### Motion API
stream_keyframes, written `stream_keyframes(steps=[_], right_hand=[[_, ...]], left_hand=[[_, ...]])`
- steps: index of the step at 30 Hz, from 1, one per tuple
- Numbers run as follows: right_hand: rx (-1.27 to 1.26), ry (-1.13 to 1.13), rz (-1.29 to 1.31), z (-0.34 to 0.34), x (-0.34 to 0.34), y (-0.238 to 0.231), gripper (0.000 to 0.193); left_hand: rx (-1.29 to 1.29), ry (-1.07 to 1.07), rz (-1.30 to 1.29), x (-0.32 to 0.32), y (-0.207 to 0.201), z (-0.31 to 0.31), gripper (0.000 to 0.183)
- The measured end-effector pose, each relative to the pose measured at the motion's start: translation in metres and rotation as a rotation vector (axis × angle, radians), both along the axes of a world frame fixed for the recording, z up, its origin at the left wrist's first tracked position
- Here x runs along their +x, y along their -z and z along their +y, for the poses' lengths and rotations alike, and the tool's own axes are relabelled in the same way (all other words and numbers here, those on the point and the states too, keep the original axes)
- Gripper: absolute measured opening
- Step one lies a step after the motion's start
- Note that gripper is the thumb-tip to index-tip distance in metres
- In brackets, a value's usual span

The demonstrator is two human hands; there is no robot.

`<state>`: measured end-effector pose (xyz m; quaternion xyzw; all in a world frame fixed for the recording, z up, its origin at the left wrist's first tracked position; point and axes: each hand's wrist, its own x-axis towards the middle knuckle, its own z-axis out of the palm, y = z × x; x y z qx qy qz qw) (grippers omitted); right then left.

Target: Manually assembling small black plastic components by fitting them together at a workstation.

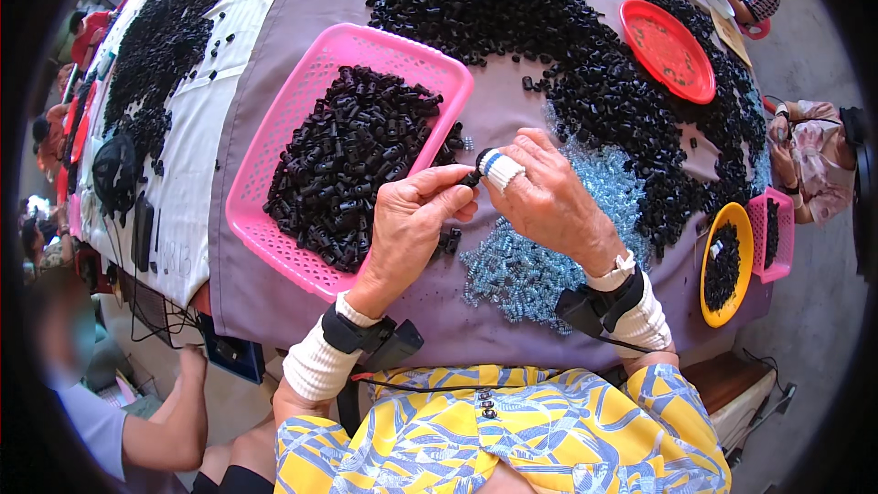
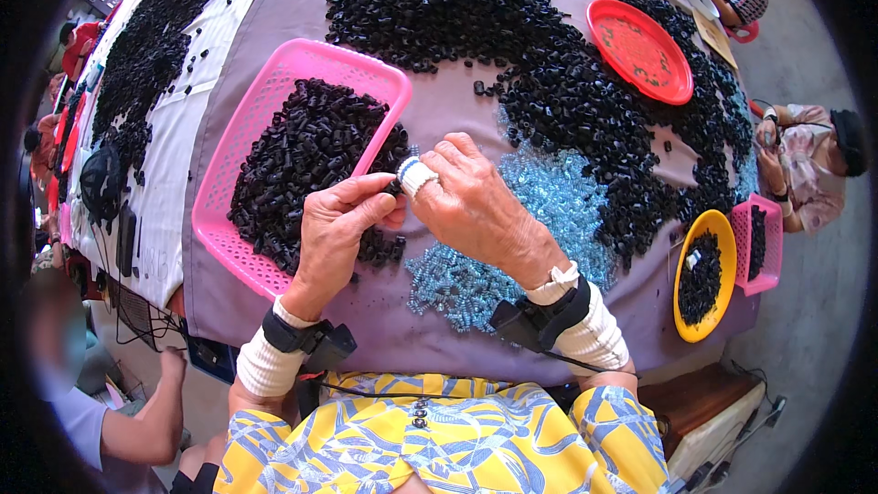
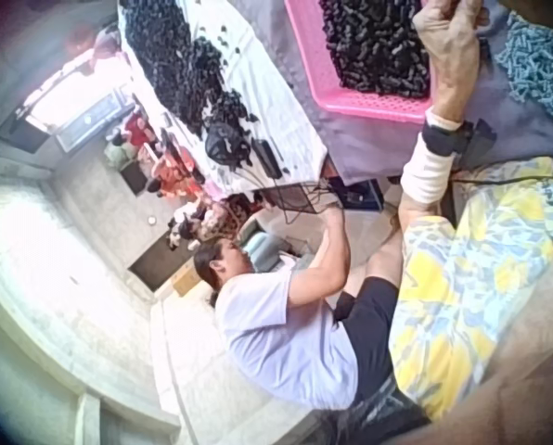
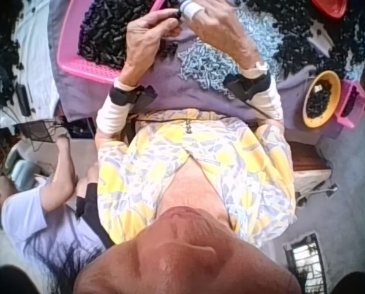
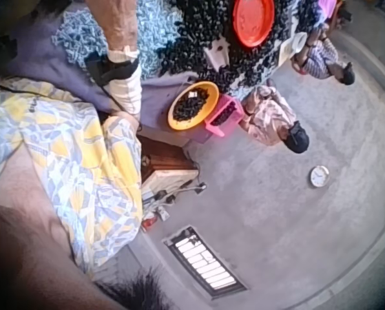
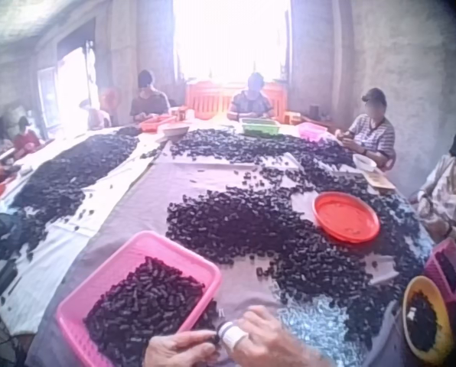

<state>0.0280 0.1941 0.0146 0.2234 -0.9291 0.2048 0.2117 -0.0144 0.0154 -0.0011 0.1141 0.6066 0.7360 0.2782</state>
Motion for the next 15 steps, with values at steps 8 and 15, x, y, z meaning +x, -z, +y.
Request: stream_keyframes(steps=[8,15], right_hand=[[-0.01,-0.068,0.1,0.0025,0.0011,0.0072,0.015],[-0.045,-0.046,0.094,0.0001,0.0014,0.0111,0.014]], left_hand=[[0.062,0.015,-0.117,-0.0002,0.0016,-0.0023,0.022],[0.042,-0.037,-0.087,0.0047,0.0026,0.0037,0.022]])
